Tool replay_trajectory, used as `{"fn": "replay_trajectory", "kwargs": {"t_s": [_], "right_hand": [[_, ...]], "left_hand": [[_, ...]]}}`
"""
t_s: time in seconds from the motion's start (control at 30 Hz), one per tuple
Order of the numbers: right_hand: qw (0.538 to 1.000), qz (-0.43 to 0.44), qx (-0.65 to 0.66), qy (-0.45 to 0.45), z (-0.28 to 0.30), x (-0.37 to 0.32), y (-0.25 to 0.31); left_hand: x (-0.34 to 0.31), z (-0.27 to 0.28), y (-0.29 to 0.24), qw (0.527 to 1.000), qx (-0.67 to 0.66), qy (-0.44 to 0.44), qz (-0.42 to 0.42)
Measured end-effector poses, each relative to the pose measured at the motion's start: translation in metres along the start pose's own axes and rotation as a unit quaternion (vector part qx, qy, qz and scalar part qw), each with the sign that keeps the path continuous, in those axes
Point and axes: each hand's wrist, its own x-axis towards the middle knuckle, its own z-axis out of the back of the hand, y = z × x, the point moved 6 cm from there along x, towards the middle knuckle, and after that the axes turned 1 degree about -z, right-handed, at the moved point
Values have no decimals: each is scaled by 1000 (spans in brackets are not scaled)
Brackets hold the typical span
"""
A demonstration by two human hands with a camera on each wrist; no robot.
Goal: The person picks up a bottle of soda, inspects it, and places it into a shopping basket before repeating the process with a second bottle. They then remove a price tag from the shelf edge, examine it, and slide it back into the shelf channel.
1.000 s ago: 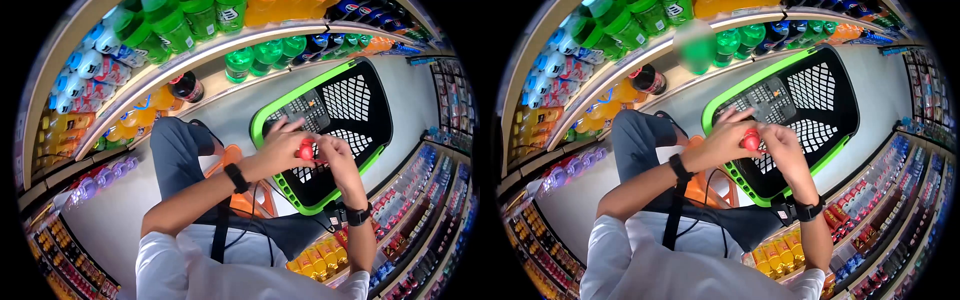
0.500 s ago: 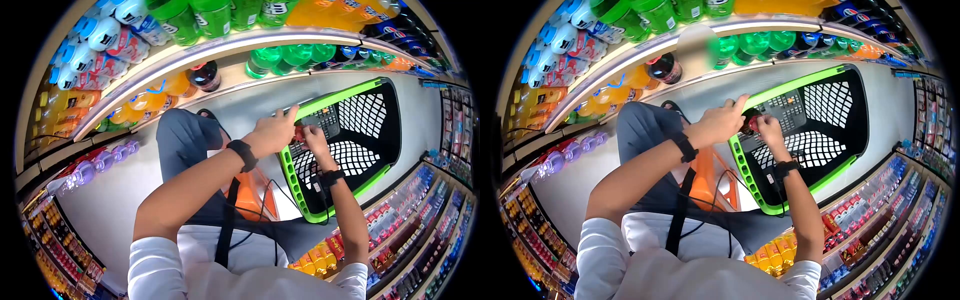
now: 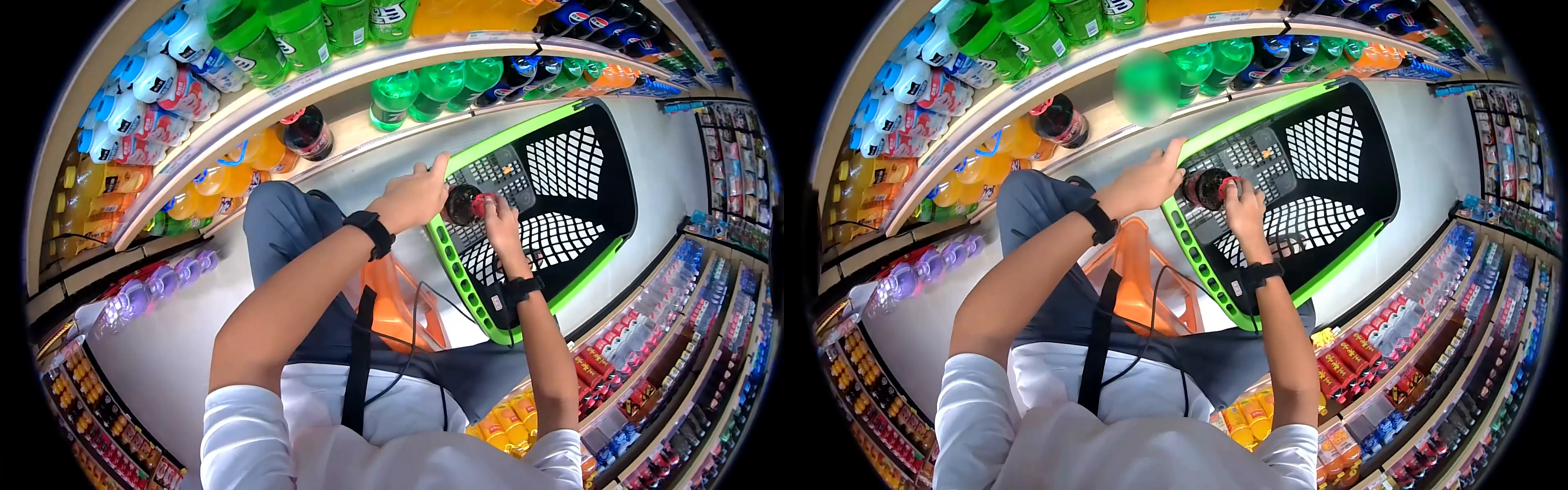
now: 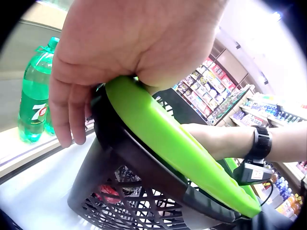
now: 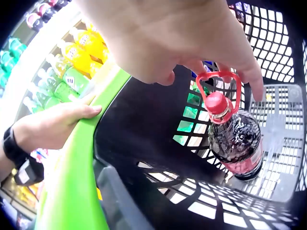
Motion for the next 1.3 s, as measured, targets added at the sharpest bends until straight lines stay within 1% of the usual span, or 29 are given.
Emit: {"fn": "replay_trajectory", "kwargs": {"t_s": [0.07, 0.13, 0.17, 0.2, 0.27, 0.3, 0.33, 0.37, 0.4, 0.43, 0.47, 0.5, 0.57, 0.6, 0.63, 0.67, 0.7, 0.73, 0.8, 0.87, 0.9, 0.93, 1.0, 1.03, 1.07, 1.13, 1.17, 1.27, 1.3], "right_hand": [[996, 25, -68, -59, 8, -13, 10], [973, 163, -117, -113, 16, -40, 46], [975, 214, -22, -61, 17, -56, 65], [976, 216, 35, 11, 11, -77, 84], [968, 238, 33, 74, -11, -116, 102], [965, 259, -31, 26, -17, -129, 106], [955, 279, -95, -25, -25, -137, 109], [939, 297, -156, -77, -29, -140, 112], [940, 290, -157, -91, -30, -136, 112], [941, 282, -157, -104, -31, -133, 111], [943, 269, -157, -115, -33, -133, 108], [942, 279, -126, -139, -30, -133, 107], [956, 241, -113, -126, -28, -131, 99], [962, 223, -105, -120, -28, -129, 96], [962, 220, -91, -134, -26, -130, 101], [962, 218, -99, -134, -27, -130, 102], [962, 214, -107, -134, -28, -129, 101], [962, 208, -116, -135, -28, -128, 101], [961, 208, -116, -143, -25, -130, 104], [961, 205, -115, -146, -26, -130, 103], [958, 209, -122, -157, -25, -130, 103], [958, 200, -124, -161, -25, -129, 103], [959, 191, -130, -165, -25, -130, 103], [958, 186, -138, -168, -26, -129, 103], [960, 180, -135, -167, -26, -127, 103], [963, 174, -125, -161, -25, -129, 104], [962, 180, -121, -166, -24, -128, 106], [959, 194, -110, -177, -23, -132, 103], [957, 201, -104, -182, -24, -131, 103]], "left_hand": [[2, -4, 1, 1000, -2, -8, -7], [8, -5, 7, 999, -4, -31, -14], [7, -6, 7, 999, 8, -29, -16], [-2, 0, -3, 997, 62, -35, 9], [-7, 1, -9, 991, 127, -18, 35], [0, -7, -6, 990, 130, -11, -51], [15, -18, 11, 981, 133, -5, -139], [18, -14, 27, 989, 91, 6, -114], [20, -8, 42, 995, 49, 15, -87], [15, 0, 67, 997, -42, 31, 54], [-16, 37, 58, 984, -52, 28, 169], [-17, 50, 94, 970, -114, -15, 214], [-28, 89, 136, 964, -51, -107, 238], [-20, 89, 194, 922, -125, -209, 300], [-26, 101, 212, 918, -94, -227, 310], [-23, 108, 236, 903, -38, -322, 283], [-29, 119, 225, 902, -65, -353, 239], [-24, 129, 226, 905, 6, -361, 224], [-9, 137, 230, 934, 32, -281, 218], [2, 144, 223, 931, 40, -308, 190], [3, 146, 219, 921, 16, -343, 183], [5, 146, 216, 913, 39, -371, 164], [6, 134, 207, 919, 116, -351, 134], [-4, 125, 193, 893, 133, -428, 24], [-10, 119, 188, 884, 155, -441, -6], [-19, 120, 159, 910, 142, -388, 37], [-17, 119, 158, 912, 168, -373, 24], [-19, 117, 144, 913, 266, -303, 59], [-22, 115, 144, 916, 261, -300, 53]]}}
